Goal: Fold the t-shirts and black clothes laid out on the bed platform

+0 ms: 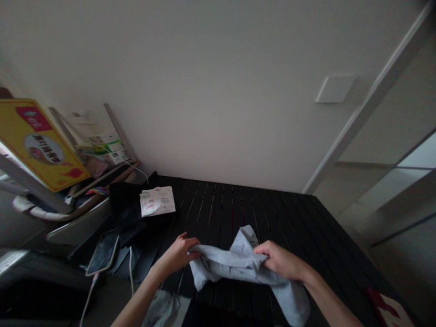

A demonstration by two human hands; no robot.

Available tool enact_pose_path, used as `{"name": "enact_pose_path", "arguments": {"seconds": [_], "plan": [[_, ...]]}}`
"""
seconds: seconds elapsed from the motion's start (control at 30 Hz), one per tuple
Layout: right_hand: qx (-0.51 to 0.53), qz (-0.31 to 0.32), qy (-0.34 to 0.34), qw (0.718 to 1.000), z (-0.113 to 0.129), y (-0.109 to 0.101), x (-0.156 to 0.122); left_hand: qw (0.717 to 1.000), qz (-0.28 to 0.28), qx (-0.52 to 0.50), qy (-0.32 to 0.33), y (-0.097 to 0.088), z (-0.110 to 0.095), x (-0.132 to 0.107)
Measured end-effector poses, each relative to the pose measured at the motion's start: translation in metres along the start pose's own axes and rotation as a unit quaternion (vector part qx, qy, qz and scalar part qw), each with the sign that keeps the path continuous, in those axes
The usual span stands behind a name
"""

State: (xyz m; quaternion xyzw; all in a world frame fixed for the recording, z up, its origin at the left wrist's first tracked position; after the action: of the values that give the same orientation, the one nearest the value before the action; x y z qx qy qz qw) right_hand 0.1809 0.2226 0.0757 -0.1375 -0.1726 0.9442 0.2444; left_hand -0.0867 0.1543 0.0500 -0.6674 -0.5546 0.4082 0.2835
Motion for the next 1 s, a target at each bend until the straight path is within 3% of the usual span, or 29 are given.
{"name": "enact_pose_path", "arguments": {"seconds": [0.1, 0.17, 0.23, 0.27, 0.33, 0.37, 0.4, 0.47, 0.53, 0.57, 0.6, 0.7, 0.8, 0.9, 1.0], "plan": [[0.067, 0.157, 0.013, 0.985, 0.008, -0.002, -0.020, 0.987, 0.132, -0.091, 0.020, -0.005, -0.013, -0.007], [0.078, 0.203, 0.007, 0.976, 0.009, -0.009, -0.027, 0.968, 0.211, -0.127, 0.039, -0.012, -0.022, -0.007], [0.053, 0.172, 0.004, 0.984, 0.002, -0.027, -0.019, 0.955, 0.255, -0.133, 0.067, -0.025, -0.029, 0.003], [0.018, 0.115, 0.005, 0.993, -0.004, -0.042, -0.010, 0.958, 0.247, -0.125, 0.072, -0.033, -0.030, 0.014], [-0.085, -0.051, 0.011, 0.995, -0.020, -0.082, 0.014, 0.984, 0.149, -0.080, 0.055, -0.054, -0.028, 0.047], [-0.147, -0.157, 0.013, 0.977, -0.026, -0.104, 0.024, 0.996, 0.069, -0.044, 0.031, -0.064, -0.025, 0.066], [-0.178, -0.223, 0.018, 0.958, -0.033, -0.119, 0.034, 1.000, -0.020, 0.000, 0.002, -0.073, -0.022, 0.083], [-0.260, -0.349, 0.031, 0.900, -0.046, -0.139, 0.047, 0.980, -0.171, 0.086, -0.047, -0.077, -0.021, 0.107], [-0.361, -0.427, 0.036, 0.828, -0.057, -0.139, 0.056, 0.958, -0.246, 0.132, -0.070, -0.060, -0.025, 0.122], [-0.416, -0.446, 0.032, 0.792, -0.063, -0.131, 0.060, 0.956, -0.252, 0.134, -0.074, -0.045, -0.027, 0.128], [-0.452, -0.439, 0.027, 0.776, -0.072, -0.119, 0.066, 0.959, -0.241, 0.131, -0.065, -0.027, -0.030, 0.132], [-0.495, -0.359, 0.011, 0.791, -0.108, -0.072, 0.087, 0.978, -0.176, 0.108, -0.037, 0.033, -0.040, 0.140], [-0.484, -0.315, 0.013, 0.816, -0.140, -0.031, 0.101, 0.988, -0.129, 0.088, -0.006, 0.077, -0.052, 0.142], [-0.459, -0.323, 0.020, 0.828, -0.161, -0.004, 0.107, 0.990, -0.103, 0.089, 0.024, 0.105, -0.057, 0.140], [-0.443, -0.331, 0.031, 0.832, -0.174, 0.011, 0.105, 0.991, -0.082, 0.103, 0.013, 0.122, -0.048, 0.133]]}}
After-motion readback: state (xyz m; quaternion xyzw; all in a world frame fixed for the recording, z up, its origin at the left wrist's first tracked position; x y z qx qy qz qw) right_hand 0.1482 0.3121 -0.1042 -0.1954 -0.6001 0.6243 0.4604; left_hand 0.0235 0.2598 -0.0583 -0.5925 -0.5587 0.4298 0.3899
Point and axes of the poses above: each hand's wrist, its own x-axis towards the middle knuckle, its own y-axis out of the palm, z = x × y, the point moved 6 cm from there along x, towards the middle knuckle, and after that the axes turned 5 degrees about -y, right-handed, at the moved point
